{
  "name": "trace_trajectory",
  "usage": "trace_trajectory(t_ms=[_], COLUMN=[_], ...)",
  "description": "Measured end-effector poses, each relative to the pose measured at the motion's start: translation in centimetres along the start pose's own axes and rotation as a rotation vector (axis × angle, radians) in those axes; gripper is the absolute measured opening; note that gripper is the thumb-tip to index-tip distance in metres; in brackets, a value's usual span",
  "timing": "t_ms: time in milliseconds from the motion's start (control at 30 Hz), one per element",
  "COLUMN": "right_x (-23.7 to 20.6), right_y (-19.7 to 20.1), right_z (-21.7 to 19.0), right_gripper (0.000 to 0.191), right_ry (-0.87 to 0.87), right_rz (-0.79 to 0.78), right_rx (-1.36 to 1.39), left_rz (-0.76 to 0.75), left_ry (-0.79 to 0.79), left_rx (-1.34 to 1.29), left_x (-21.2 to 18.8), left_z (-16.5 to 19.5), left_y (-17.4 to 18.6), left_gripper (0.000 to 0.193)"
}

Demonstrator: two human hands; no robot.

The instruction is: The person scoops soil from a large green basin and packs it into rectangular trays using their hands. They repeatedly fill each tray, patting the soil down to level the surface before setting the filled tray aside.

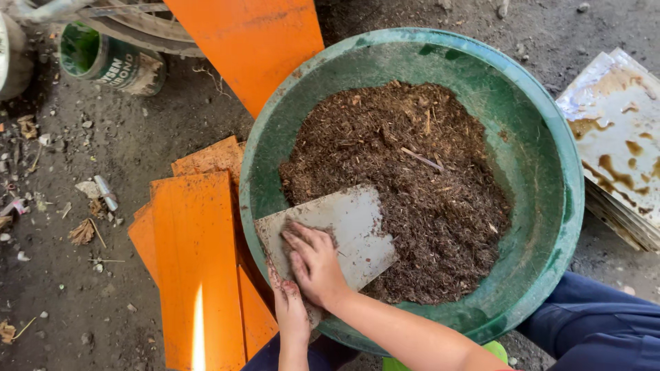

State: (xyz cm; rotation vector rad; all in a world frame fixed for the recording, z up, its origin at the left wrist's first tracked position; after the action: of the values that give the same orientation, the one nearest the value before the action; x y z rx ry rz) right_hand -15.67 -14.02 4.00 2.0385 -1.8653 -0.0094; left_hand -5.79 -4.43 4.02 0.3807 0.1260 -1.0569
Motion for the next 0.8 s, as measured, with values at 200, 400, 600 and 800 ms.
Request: trace_trajectory(t_ms=[200,400,600,800], right_x=[4.5,6.7,5.8,3.5], right_y=[0.7,3.4,-1.0,2.9], right_z=[9.5,17.7,4.4,-2.0], right_gripper=[0.033,0.044,0.045,0.046], right_ry=[-0.048,-0.675,-0.021,0.258], right_rz=[0.061,-0.028,-0.084,-0.203], right_rx=[-0.111,-0.33,-0.025,0.099], left_rz=[0.042,-0.016,0.029,-0.06], left_ry=[0.137,-0.067,0.301,-0.124], left_rx=[0.107,0.156,0.264,0.065], left_x=[-0.3,0.3,-0.2,0.4], left_z=[-0.7,0.1,1.6,2.1], left_y=[-0.2,-1.1,-1.4,-2.1], left_gripper=[0.077,0.073,0.078,0.075])
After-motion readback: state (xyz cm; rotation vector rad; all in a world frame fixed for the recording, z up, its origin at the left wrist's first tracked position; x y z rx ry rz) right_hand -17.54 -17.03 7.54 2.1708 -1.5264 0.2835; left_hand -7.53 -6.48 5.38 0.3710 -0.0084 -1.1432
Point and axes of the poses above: each hand's wrist, its own x-axis towards the middle knuckle, its own y-axis out of the back of the hand, z = x × y, the point moved 1 cm from there along x, towards the middle knuckle, and after that the axes turned 2 degrees about -y, right-handed, at the moved point
